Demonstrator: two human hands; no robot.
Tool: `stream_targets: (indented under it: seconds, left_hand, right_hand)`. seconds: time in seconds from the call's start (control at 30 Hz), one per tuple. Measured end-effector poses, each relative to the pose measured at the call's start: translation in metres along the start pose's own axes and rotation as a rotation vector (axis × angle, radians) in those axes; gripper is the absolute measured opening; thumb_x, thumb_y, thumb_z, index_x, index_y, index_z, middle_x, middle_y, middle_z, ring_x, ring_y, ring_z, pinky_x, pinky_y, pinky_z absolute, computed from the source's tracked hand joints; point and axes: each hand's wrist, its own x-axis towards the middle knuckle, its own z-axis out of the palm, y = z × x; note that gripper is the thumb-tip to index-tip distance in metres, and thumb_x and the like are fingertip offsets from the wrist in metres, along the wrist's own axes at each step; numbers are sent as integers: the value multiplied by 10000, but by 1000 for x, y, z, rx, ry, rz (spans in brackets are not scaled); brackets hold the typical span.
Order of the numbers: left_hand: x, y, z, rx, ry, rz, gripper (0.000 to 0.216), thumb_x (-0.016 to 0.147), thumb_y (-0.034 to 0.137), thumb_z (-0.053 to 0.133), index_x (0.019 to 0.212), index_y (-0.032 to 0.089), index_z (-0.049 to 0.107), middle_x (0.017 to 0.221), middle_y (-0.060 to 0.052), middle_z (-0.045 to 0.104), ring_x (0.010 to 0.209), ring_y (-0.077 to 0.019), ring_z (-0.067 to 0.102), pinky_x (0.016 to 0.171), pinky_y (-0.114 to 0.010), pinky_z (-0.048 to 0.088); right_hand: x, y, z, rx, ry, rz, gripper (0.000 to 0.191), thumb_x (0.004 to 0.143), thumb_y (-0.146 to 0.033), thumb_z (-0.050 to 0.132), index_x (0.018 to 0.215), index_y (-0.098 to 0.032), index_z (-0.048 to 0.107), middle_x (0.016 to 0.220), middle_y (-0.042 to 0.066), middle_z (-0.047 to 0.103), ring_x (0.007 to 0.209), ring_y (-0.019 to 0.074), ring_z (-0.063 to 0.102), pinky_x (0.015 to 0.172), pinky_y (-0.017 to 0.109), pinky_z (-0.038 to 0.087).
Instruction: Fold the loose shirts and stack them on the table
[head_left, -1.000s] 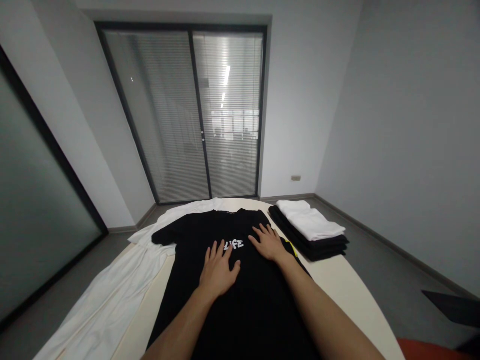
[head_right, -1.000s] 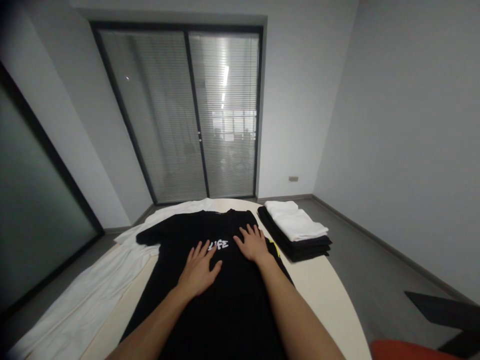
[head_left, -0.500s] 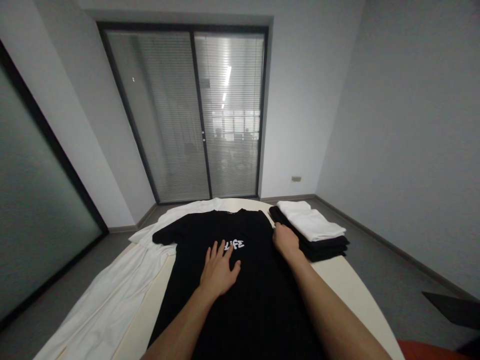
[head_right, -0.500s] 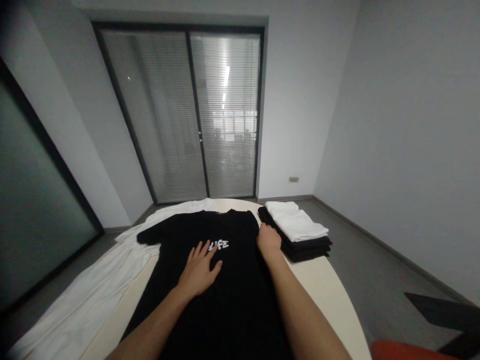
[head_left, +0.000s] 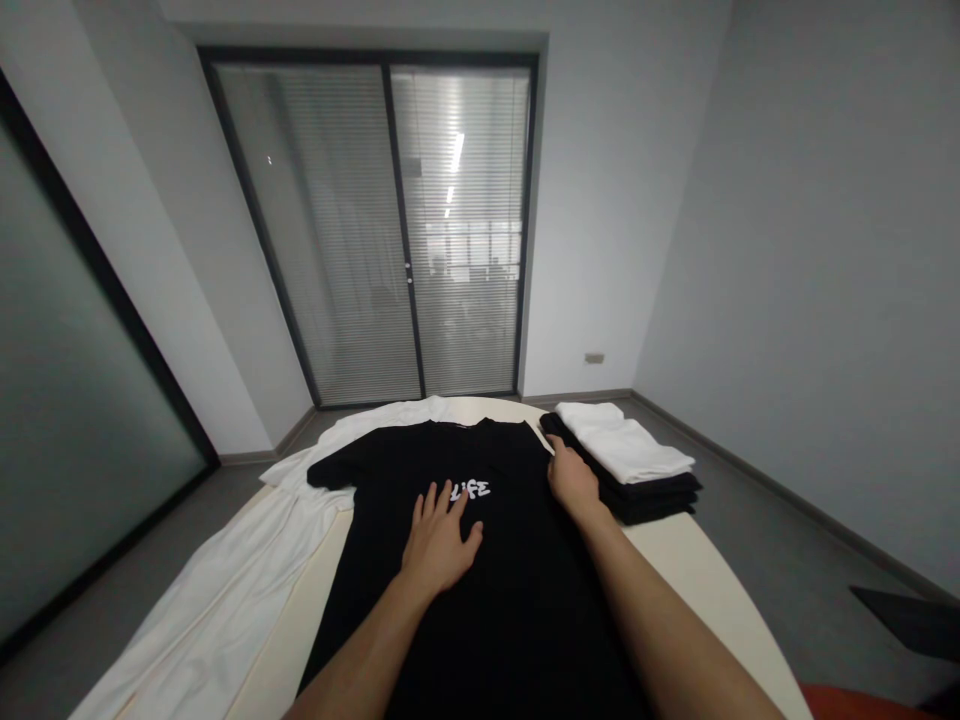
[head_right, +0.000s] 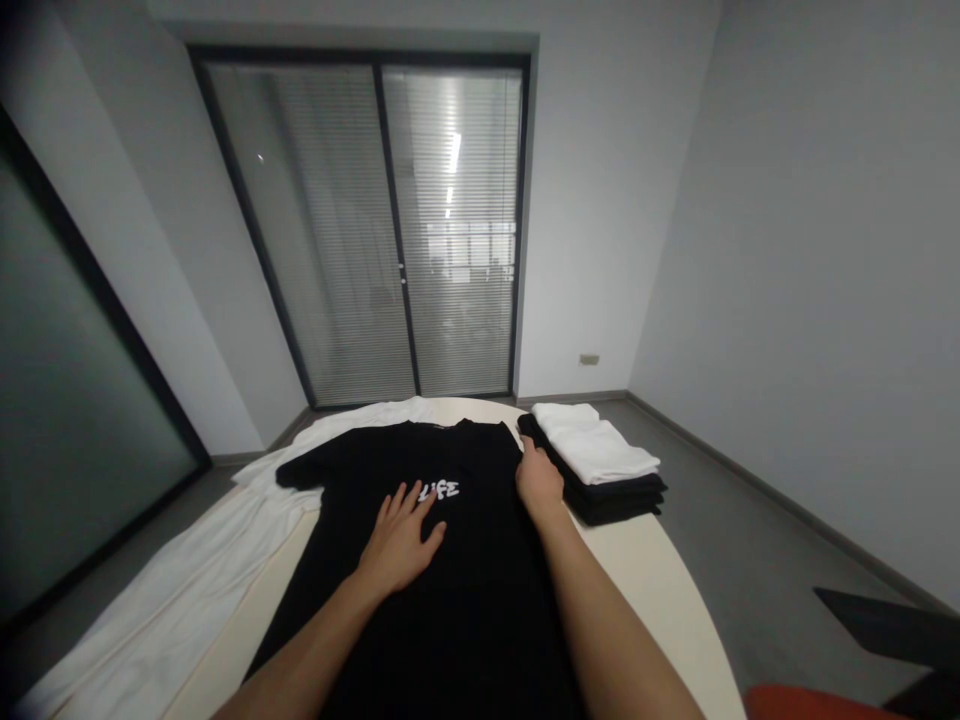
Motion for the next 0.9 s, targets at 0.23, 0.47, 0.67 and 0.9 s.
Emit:
stream_targets:
  seconds: [0.23, 0.47, 0.67, 0.9]
  left_hand:
    - [0, 1, 1, 11, 0, -4, 624, 954, 527, 415, 1502, 232, 448, 1609, -80, 326, 1506, -330, 211, 1222, -511, 169]
    - [-3, 3, -3, 14, 28, -17, 585, 992, 523, 355, 1496, 243, 456, 1603, -85, 340, 1499, -321, 237, 1216, -508, 189]
    - [-11, 3, -3, 42, 38, -32, 588, 990, 506, 372, 1516, 247, 422, 1615, -94, 313, 1498, -330, 235, 1209, -503, 205]
    - [-15, 4, -2, 69, 0, -56, 715, 926, 703, 369, 1542, 341, 347, 1659, -77, 172, 1495, -447, 126, 1177, -607, 175]
  right_hand:
    - [-6, -15, 22, -43, -23, -388, 479, 1024, -348, 349, 1446, -188, 510, 1481, 129, 500, 1343, 248, 470, 1107, 354, 348]
    - [-6, -12, 44, -55, -187, -331, 646, 1005, -567, 294, 1549, -225, 353, 1630, 66, 282, 1514, 271, 195, 1210, 424, 156]
    - [-8, -11, 38, -49, -227, -345, 705, 968, -655, 300, 1557, -268, 332, 1646, 44, 238, 1528, 262, 137, 1219, 430, 89]
    - [-11, -10, 36, -4, -217, -376, 629, 992, -612, 280, 1523, -295, 400, 1629, 29, 289, 1517, 258, 186, 1214, 463, 99]
